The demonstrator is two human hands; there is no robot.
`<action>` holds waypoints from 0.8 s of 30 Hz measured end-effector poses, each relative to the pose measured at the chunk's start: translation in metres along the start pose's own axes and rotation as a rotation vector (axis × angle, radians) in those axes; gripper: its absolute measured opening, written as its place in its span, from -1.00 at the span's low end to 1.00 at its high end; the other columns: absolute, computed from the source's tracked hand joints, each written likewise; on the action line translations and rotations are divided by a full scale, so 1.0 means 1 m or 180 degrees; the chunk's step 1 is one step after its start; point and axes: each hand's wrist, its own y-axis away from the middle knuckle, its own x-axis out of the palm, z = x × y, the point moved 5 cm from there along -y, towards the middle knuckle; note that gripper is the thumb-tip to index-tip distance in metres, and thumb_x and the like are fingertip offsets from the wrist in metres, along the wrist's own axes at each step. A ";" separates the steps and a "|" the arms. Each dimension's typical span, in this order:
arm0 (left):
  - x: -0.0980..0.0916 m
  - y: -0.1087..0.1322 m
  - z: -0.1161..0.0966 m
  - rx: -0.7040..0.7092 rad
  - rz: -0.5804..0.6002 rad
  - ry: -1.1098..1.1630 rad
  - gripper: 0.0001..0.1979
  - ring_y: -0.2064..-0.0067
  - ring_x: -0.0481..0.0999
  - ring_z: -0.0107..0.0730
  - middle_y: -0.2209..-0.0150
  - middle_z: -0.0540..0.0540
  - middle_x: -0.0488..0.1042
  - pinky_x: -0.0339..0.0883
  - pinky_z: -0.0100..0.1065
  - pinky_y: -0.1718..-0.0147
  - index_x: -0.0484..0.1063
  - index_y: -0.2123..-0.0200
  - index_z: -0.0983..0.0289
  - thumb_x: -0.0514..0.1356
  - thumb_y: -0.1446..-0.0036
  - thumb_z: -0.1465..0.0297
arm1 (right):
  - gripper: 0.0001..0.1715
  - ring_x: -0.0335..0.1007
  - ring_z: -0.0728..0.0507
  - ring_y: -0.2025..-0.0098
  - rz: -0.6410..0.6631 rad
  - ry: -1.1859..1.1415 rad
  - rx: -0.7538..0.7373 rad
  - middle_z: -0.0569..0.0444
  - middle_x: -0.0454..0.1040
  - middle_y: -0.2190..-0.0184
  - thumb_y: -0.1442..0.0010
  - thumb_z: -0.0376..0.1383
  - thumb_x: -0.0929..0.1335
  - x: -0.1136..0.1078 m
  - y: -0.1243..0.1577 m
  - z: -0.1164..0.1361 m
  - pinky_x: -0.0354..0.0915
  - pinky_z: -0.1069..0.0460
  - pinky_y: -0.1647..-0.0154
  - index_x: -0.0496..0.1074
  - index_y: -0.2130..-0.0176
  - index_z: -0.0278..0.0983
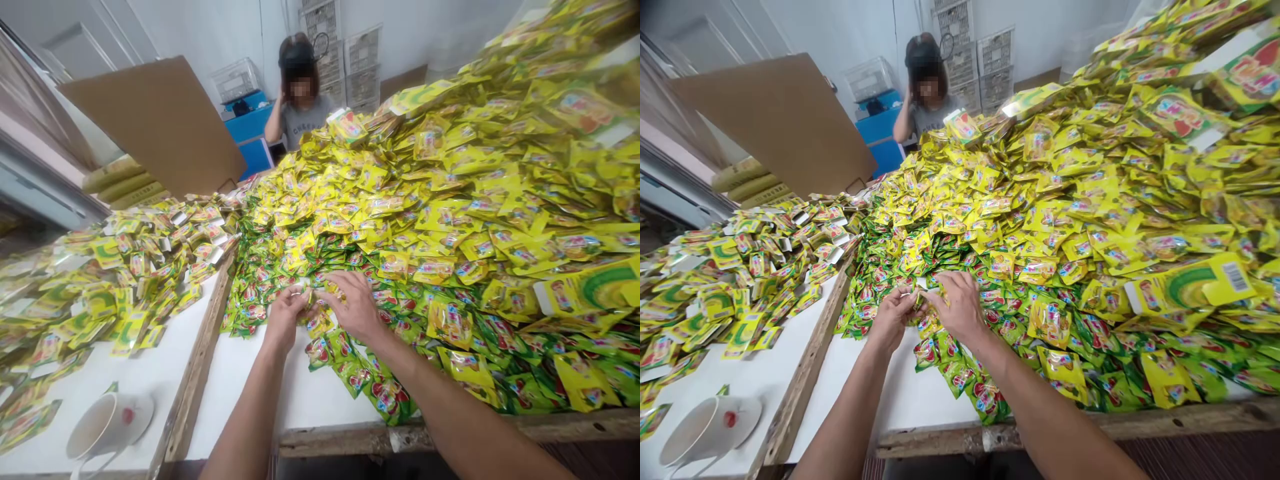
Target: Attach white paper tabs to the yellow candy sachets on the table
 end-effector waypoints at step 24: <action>-0.005 0.036 -0.023 0.1648 -0.0623 -0.2509 -0.79 0.59 0.18 -0.51 0.62 -0.06 0.25 0.00 -0.45 0.53 0.33 0.49 0.24 0.10 -0.12 0.26 | -0.80 0.18 0.02 0.55 0.1613 -0.2210 0.1100 0.20 0.31 0.56 -0.05 -0.19 0.33 0.020 0.021 0.011 0.06 0.11 0.54 0.34 0.37 -0.29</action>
